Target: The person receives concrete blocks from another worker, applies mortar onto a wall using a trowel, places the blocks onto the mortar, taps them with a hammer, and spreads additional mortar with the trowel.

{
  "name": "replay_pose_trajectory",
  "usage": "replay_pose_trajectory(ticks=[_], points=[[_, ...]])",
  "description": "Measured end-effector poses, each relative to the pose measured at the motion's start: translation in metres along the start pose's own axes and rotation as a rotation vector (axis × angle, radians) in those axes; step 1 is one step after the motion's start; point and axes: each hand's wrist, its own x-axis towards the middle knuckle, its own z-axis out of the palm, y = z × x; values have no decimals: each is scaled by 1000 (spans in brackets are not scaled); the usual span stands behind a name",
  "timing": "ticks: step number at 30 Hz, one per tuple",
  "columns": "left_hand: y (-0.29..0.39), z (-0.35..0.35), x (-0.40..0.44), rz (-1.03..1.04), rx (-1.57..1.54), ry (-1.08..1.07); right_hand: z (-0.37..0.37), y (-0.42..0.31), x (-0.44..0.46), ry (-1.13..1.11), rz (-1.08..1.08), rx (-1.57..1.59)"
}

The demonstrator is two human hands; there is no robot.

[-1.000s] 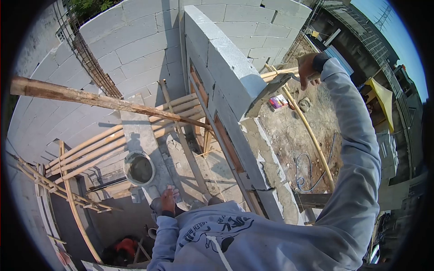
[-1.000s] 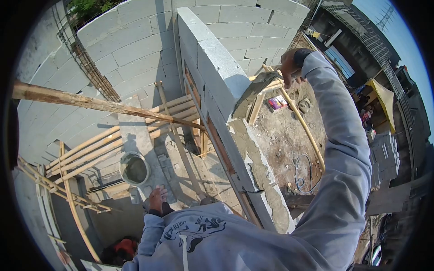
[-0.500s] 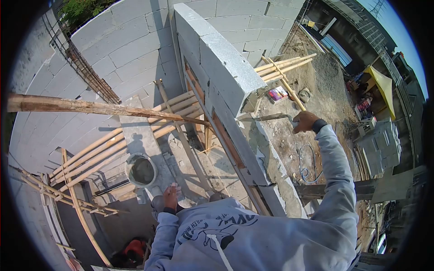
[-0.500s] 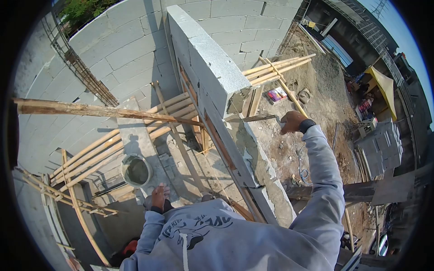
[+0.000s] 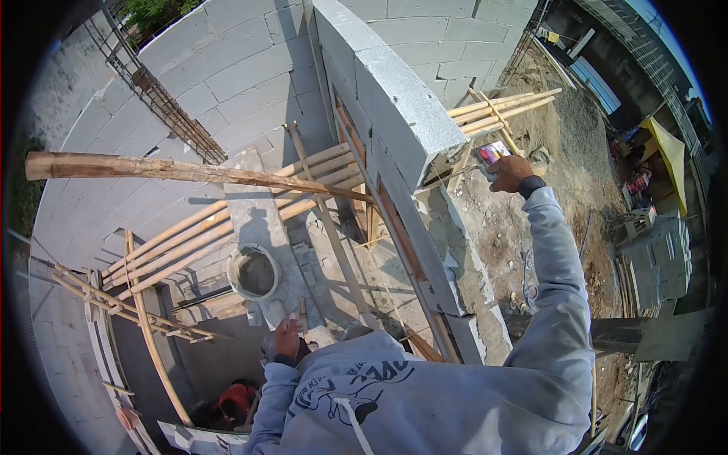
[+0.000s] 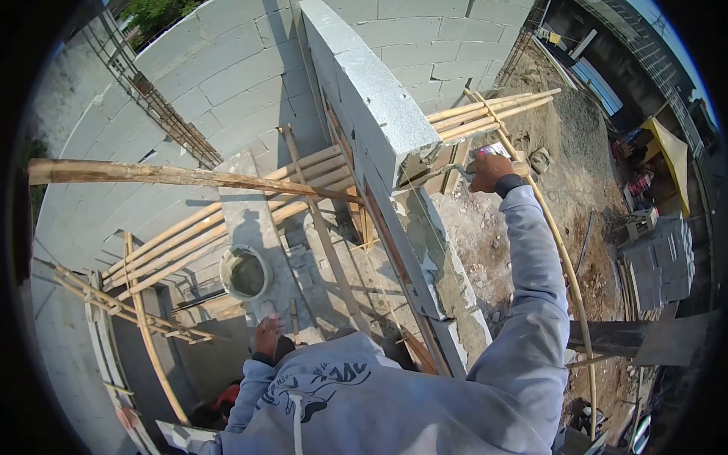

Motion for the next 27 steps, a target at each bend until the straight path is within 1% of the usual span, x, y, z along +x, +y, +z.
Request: replay_pose_trajectory(ticks=[2, 4, 7, 9, 13, 18, 21, 24, 27], points=[[-7, 2, 1, -21, -8, -2, -6, 10, -4, 74, -56, 11], [6, 8, 0, -47, 9, 35, -17, 17, -11, 134, -88, 43], [31, 21, -2, -40, -31, -12, -32, 21, -22, 169, -96, 108], [27, 26, 4, 2, 18, -41, -39, 25, -30, 202, -118, 128], [35, 33, 3, 45, 114, -59, -46, 30, -39, 173, -60, 229], [18, 31, 6, 39, 145, -75, -51, 27, -30, 99, -24, 399], [11, 28, 12, 50, 189, -99, -70, 25, -7, -97, 9, 401], [20, 30, 9, 59, 207, -100, -70, 43, 20, -13, -24, 423], [17, 25, 6, 60, 210, -76, -107, 35, 17, -95, 5, 404]])
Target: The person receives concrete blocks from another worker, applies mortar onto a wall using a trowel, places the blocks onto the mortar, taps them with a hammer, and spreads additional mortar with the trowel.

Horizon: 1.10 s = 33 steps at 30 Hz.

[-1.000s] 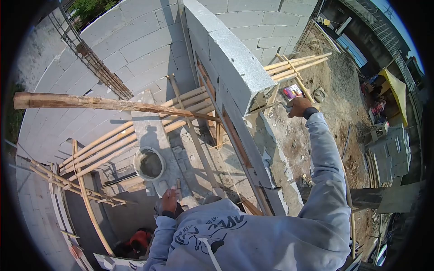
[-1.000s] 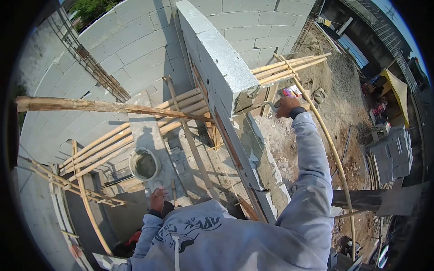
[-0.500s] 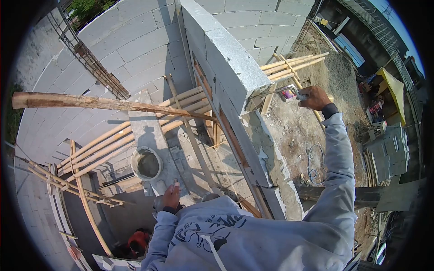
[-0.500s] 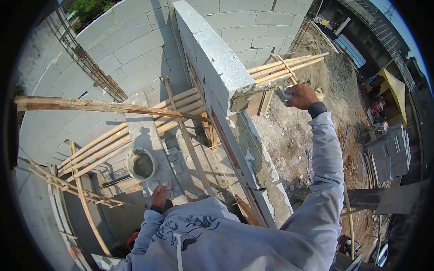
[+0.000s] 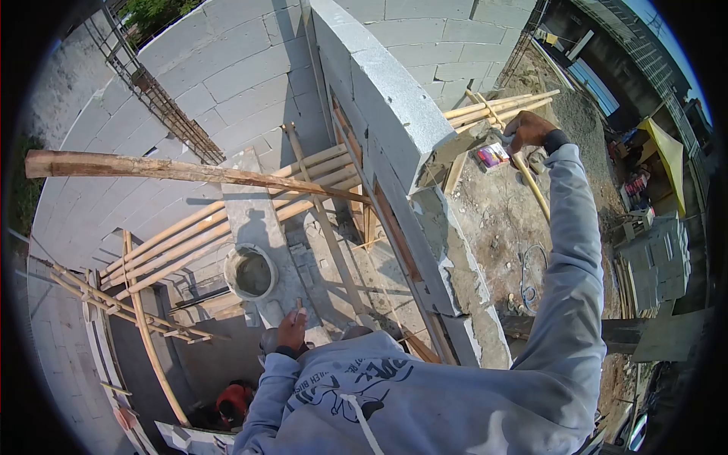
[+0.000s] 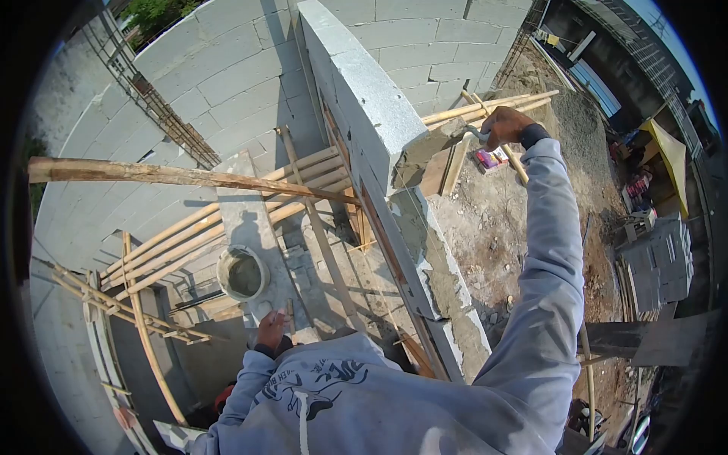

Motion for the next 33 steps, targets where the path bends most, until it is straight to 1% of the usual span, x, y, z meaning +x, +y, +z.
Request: replay_pose_trajectory(ticks=[3, 4, 5, 7, 8, 11, 12, 15, 16, 17, 19, 21, 22, 23, 24, 25, 26, 28, 29, 31, 32, 33], points=[[-15, 0, 1, -6, 15, -7, -23, 3, -12, 26, 32, -36], [-17, 0, 2, -5, 20, -12, -27, 9, -17, 105, -23, -75], [-19, 1, 2, -23, 22, -18, -31, 11, -23, 123, -21, -56], [-4, 0, -1, -60, 29, -28, -33, 6, -44, 158, -18, -16], [-2, 0, 1, -55, 24, -27, -34, 1, -54, 111, 1, -14], [-6, 4, -1, -47, 14, -32, -17, -9, -84, 313, -120, 98], [-12, 6, 2, -42, 18, -38, -10, -10, -90, 331, -126, 112], [-25, 9, 18, -37, 29, -83, 15, -50, -128, 393, -52, 253], [-26, 12, 22, -36, 30, -102, 23, -66, -147, 356, -21, 283], [-16, 15, 24, -39, -3, -103, 30, -84, -166, 323, 5, 310], [12, 23, 22, -55, -71, -108, 54, -116, -204, 296, -15, 339], [1, 35, 34, -26, -189, -98, 92, -157, -233, 212, 42, 468], [-10, 44, 43, -12, -249, -115, 130, -162, -234, 205, -7, 566], [-16, 52, 47, 5, -312, -129, 158, -175, -236, 147, -19, 651], [-14, 57, 48, -7, -280, -155, 202, -176, -229, 92, 48, 854], [-9, 61, 51, -12, -247, -173, 229, -182, -219, -24, 132, 1024], [-4, 61, 52, -22, -208, -186, 275, -174, -204, -23, 198, 1088], [10, 53, 50, 26, -100, -211, 326, -172, -183, 53, 316, 1438], [17, 48, 46, 45, -41, -224, 331, -175, -173, 120, 342, 1510], [26, 31, 33, 103, -64, -169, 336, -183, -153, 261, 414, 1670], [28, 25, 32, 136, -72, -144, 337, -184, -141, 322, 401, 1816], [24, 16, 33, 146, 18, -144, 341, -185, -126, 384, 375, 1877]])
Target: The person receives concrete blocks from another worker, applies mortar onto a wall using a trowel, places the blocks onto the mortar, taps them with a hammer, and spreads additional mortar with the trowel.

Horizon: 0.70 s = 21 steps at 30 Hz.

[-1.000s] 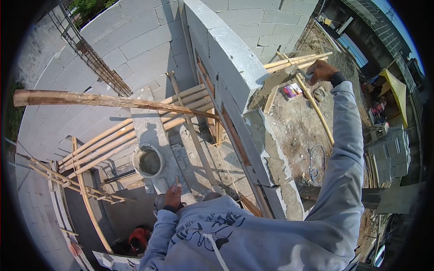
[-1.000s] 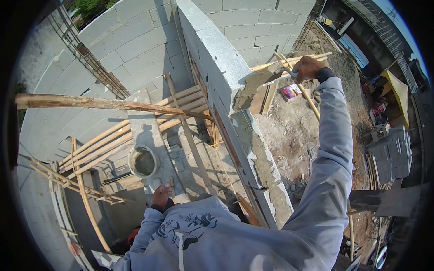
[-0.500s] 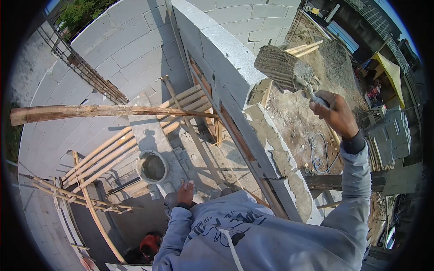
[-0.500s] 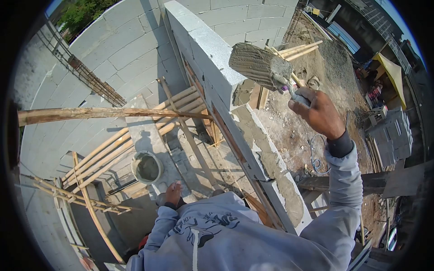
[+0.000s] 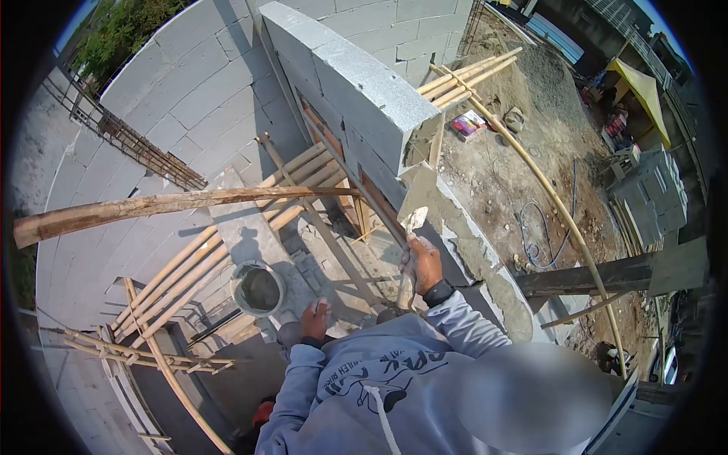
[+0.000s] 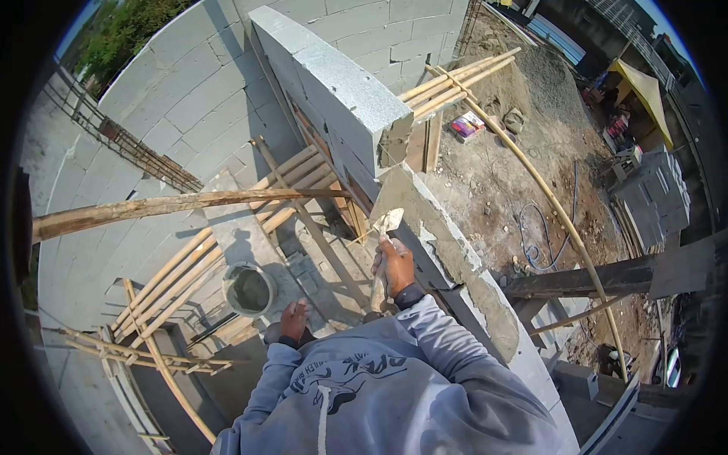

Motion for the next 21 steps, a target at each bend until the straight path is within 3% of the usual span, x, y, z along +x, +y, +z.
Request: replay_pose_trajectory(ticks=[2, 5, 8, 13, 17, 21], points=[[-25, -23, -6, 3, 171, -8, 21, -3, 16, 38, -103, 101], [-68, -48, -14, -142, 160, 26, 44, -8, 30, -30, -152, 131], [-48, -60, -29, -205, -39, 40, 59, -2, 37, -32, -127, 176], [-58, -60, -31, -187, -67, 61, 62, 43, 33, -53, -92, 183], [-40, -59, -32, -225, -60, -7, 62, 41, 37, -25, -15, 346], [-30, -63, -30, -133, 74, -52, 84, 32, 71, 72, -25, 671]])
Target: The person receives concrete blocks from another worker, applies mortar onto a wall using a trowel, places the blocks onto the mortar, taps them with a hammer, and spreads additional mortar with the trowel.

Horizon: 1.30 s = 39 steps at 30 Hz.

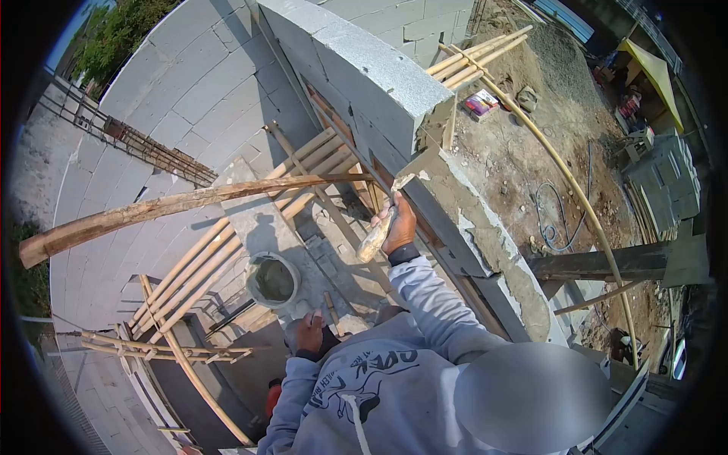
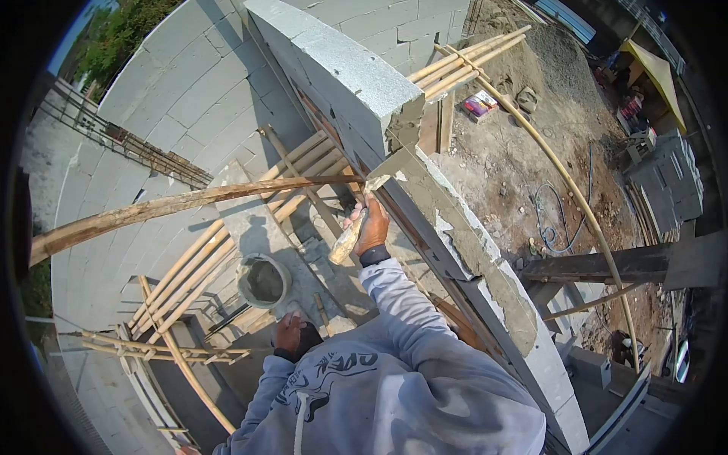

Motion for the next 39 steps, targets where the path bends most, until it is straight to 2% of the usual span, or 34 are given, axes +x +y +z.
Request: replay_pose_trajectory(ticks=[2, 4, 5, 9, 10, 11, 13, 16, 20, 23, 25, 27, 28, 29, 32, 33, 35, 36, 37, 38, 39], points=[[14, -3, -5, -36, 32, 19, 7, 8, 21, -9, 60, -14], [2, -6, -6, -3, 4, 89, 28, 19, 22, 38, 64, -23], [-6, -7, -8, 12, -12, 121, 22, 35, 33, -7, 44, 33], [-24, -7, -20, -60, -101, 108, 13, 54, 2, 5, 217, 1], [-23, -5, -22, -80, -90, 106, 1, 58, -4, 58, 295, -70], [-21, -6, -23, -98, -78, 108, -14, 62, -15, -31, 252, -262], [-12, -3, -23, -109, -86, 89, -31, 59, -38, -101, 315, -554], [7, 7, -22, -111, -138, 94, -48, 60, -44, -83, 235, -581], [-8, 8, -18, -48, -96, 87, -39, 34, -30, -41, 195, -470], [-45, 11, -13, -58, -66, 130, -16, 22, -18, -17, 24, -343], [-33, 15, -19, -90, -189, 127, -10, 25, 4, 9, -74, -190], [-3, 9, -24, -106, -212, 156, 7, 24, 21, -50, -72, -101], [-14, 8, -24, -98, -191, 165, 29, 22, 19, 5, 11, -87], [-16, 5, -26, -84, -208, 180, 11, 34, 54, -90, -49, -86], [-3, -20, -24, -128, -241, 156, 44, 70, 40, -64, -60, -83], [-29, -25, -17, -106, -249, 138, 46, 84, 32, -55, -43, -90], [-15, -51, -8, -156, -172, 84, 27, 120, 14, -46, 32, -311], [-15, -66, -3, -170, -179, 73, 18, 142, 5, 16, 94, -547], [-15, -78, 7, -178, -194, 67, -2, 167, -3, -12, 148, -662], [-14, -90, 19, -182, -211, 66, -20, 190, -11, 85, 319, -808], [-15, -104, 31, -187, -216, 72, -52, 217, -10, 38, 448, -1031]])
